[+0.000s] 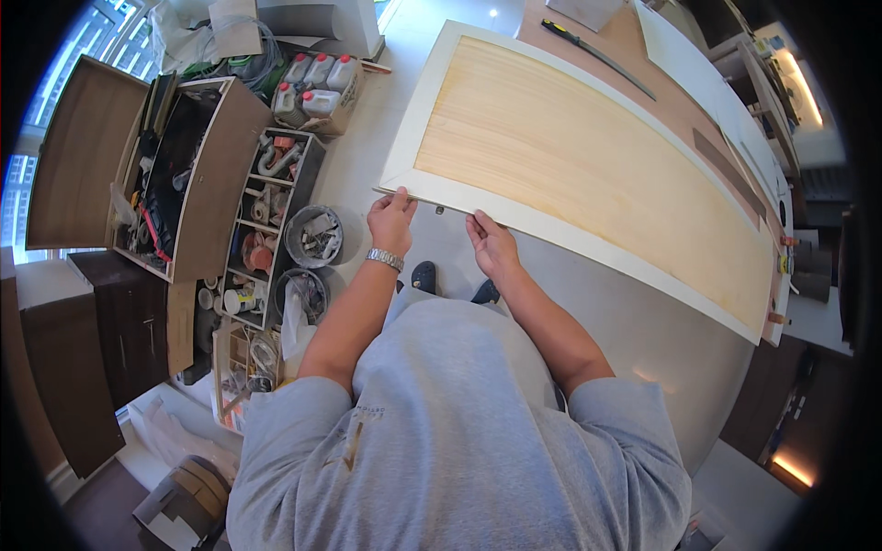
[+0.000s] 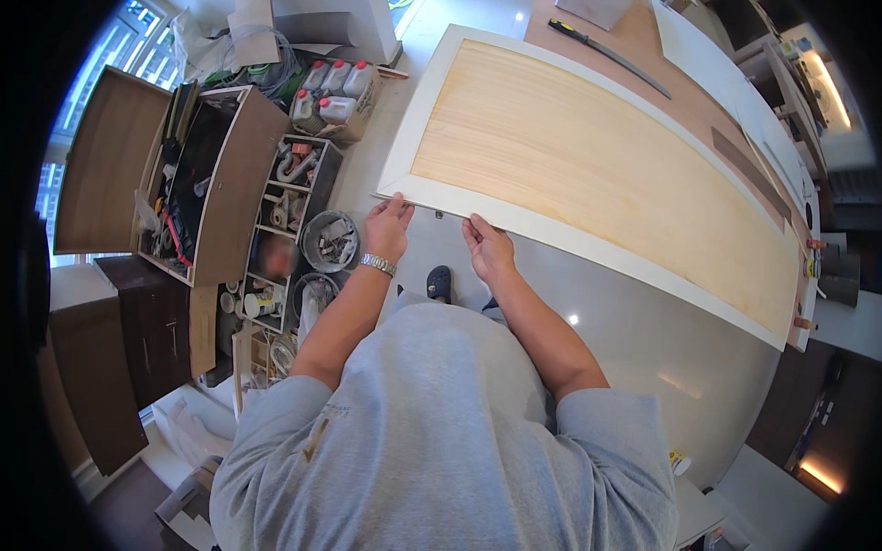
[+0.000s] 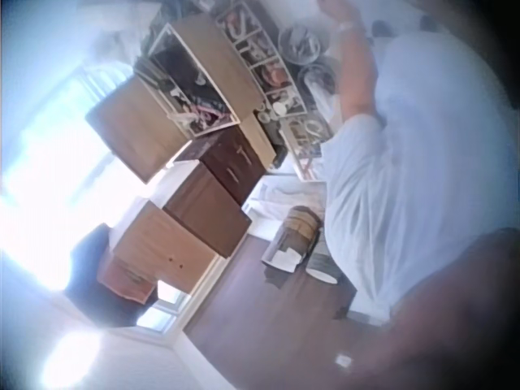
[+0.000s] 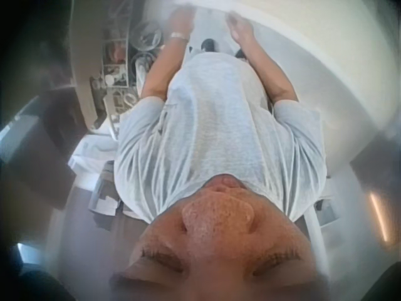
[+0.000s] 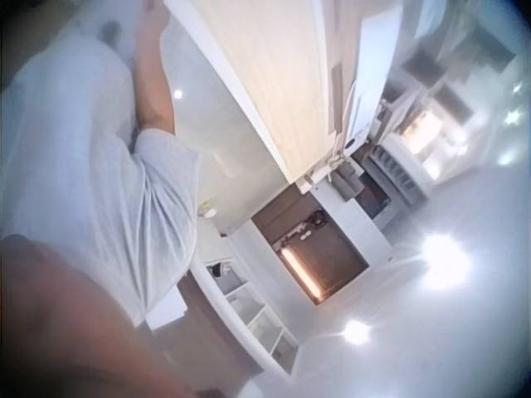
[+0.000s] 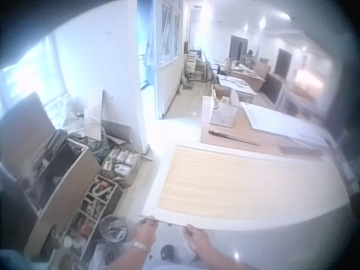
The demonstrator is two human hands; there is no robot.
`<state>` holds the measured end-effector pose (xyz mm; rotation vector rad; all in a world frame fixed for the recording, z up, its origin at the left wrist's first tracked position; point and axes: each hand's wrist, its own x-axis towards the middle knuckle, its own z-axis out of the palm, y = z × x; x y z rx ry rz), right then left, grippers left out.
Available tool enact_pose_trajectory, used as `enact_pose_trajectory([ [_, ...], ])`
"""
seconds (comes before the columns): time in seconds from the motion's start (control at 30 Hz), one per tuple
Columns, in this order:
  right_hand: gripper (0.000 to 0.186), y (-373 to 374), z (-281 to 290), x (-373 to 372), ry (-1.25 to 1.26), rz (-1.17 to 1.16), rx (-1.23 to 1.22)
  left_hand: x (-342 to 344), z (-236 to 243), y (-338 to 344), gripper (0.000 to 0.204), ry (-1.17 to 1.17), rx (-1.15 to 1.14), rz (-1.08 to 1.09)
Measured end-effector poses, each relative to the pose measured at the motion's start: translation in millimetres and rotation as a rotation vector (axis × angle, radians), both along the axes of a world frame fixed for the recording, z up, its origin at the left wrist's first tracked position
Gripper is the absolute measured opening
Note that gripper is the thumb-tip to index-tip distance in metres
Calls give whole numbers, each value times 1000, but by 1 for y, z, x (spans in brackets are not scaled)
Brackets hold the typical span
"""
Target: The person applies a flexible edging strip to the side of a large wood panel by hand, then uses a brush to apply a substance to the panel and tools to press the edging firmly into place.
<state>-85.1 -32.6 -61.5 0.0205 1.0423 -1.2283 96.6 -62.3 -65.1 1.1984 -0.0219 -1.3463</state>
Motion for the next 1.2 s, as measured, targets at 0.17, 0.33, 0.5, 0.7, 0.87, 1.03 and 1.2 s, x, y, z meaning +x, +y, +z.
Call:
enact_pose_trajectory([
  [0.17,15,-5,-3,11,-27,27,-2,-1,2,-1,23,20,-14,39],
  [0.33,15,-10,-4,23,-10,56,-9,-3,7,0,21,22,11,40],
  [0.5,16,-13,-3,31,-10,79,37,-3,5,1,21,27,-12,44],
  [0.7,15,-18,-2,42,-32,104,48,-3,5,0,19,37,-5,52],
  [0.87,11,-18,1,47,-37,119,70,-2,4,-1,18,51,-11,60],
  [1.03,10,-19,2,48,-28,163,69,-4,5,-1,15,80,2,82],
  [1.2,10,-21,2,50,-27,180,73,-2,1,-2,16,67,-19,66],
])
